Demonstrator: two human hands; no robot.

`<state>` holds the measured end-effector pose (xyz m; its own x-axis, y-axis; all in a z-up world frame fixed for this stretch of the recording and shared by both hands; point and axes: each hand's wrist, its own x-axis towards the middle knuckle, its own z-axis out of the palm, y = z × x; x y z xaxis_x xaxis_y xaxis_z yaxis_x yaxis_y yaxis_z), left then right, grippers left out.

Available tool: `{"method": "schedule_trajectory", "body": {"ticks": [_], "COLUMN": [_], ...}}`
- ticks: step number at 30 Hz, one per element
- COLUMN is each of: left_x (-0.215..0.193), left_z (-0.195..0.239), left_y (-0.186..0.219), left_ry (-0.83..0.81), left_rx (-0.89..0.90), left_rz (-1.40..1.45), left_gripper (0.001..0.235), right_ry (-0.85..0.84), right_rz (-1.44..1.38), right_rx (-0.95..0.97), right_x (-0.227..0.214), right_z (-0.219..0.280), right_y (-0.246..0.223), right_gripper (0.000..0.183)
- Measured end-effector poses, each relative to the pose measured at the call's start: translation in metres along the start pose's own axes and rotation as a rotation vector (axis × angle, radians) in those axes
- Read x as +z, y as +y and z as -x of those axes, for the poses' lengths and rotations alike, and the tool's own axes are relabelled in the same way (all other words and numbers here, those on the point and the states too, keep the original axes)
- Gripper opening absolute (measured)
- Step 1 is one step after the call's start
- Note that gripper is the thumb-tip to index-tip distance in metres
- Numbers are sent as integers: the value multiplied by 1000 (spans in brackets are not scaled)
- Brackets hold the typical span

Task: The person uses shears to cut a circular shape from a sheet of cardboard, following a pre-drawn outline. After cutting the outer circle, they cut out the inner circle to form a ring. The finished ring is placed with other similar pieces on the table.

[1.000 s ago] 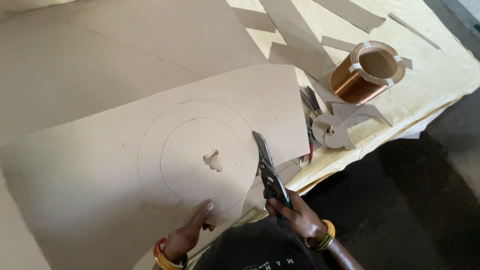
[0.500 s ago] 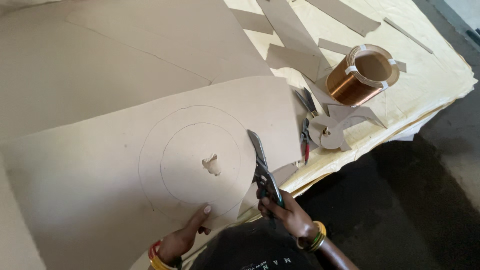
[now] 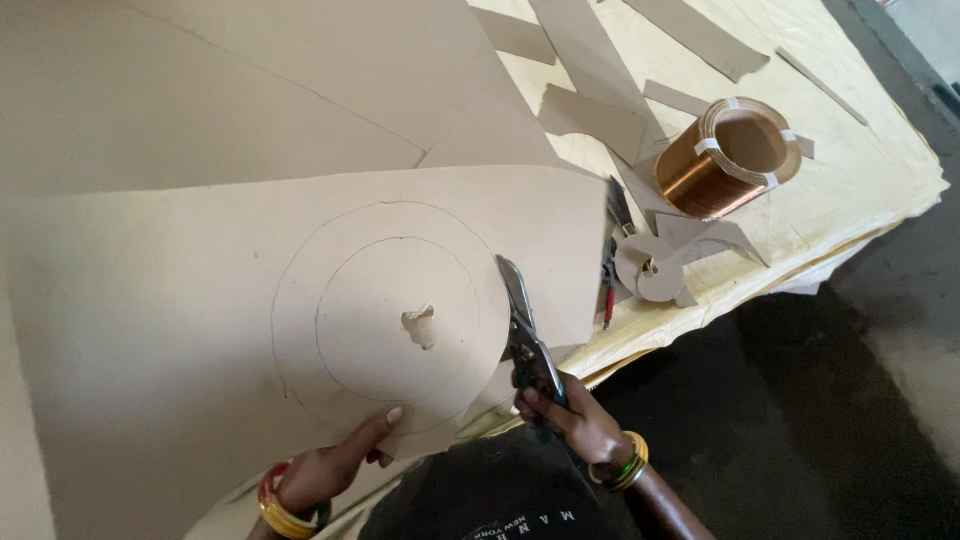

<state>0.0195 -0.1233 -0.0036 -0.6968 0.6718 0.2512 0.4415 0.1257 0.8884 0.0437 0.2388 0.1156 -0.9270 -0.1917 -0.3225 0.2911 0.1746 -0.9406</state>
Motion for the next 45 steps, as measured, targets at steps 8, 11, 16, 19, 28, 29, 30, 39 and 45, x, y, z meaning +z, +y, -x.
{"method": "schedule_trajectory", "body": {"ticks": [8, 11, 16, 19, 28, 29, 30, 39, 45], "left_x": [-11, -13, -15, -27, -18, 3, 20, 98, 87], "left_z": [-28, -37, -30, -15, 8, 1, -12, -98, -106], "left_y": [37, 59, 59, 37, -19, -20, -23, -29, 41], "left_ry": [195, 140, 72, -39, 716, 798, 619, 857, 814], "left_rx": [-829, -885, -812, -308, -629, -736, -825, -41, -322], "left_rz": [479, 596, 434, 97, 530, 519, 422, -678, 101], "left_gripper": [37, 45, 46, 44, 46, 46, 46, 33, 42], "right_ry": [-53, -115, -67, -101, -43, -67, -85, -62, -20], "right_rz": [133, 37, -70, -126, -268, -340, -410, -289, -261], "right_rx": [-1, 36, 94, -6, -35, -43, -51, -46, -36], "right_x": [-11, -15, -15, -8, 37, 43, 46, 58, 54], "right_z": [0, -5, -2, -5, -9, -12, -15, -17, -12], "right_y": [0, -6, -4, -3, 1, 1, -2, -12, -9], "right_gripper": [31, 32, 28, 25, 21, 20, 19, 25, 25]}}
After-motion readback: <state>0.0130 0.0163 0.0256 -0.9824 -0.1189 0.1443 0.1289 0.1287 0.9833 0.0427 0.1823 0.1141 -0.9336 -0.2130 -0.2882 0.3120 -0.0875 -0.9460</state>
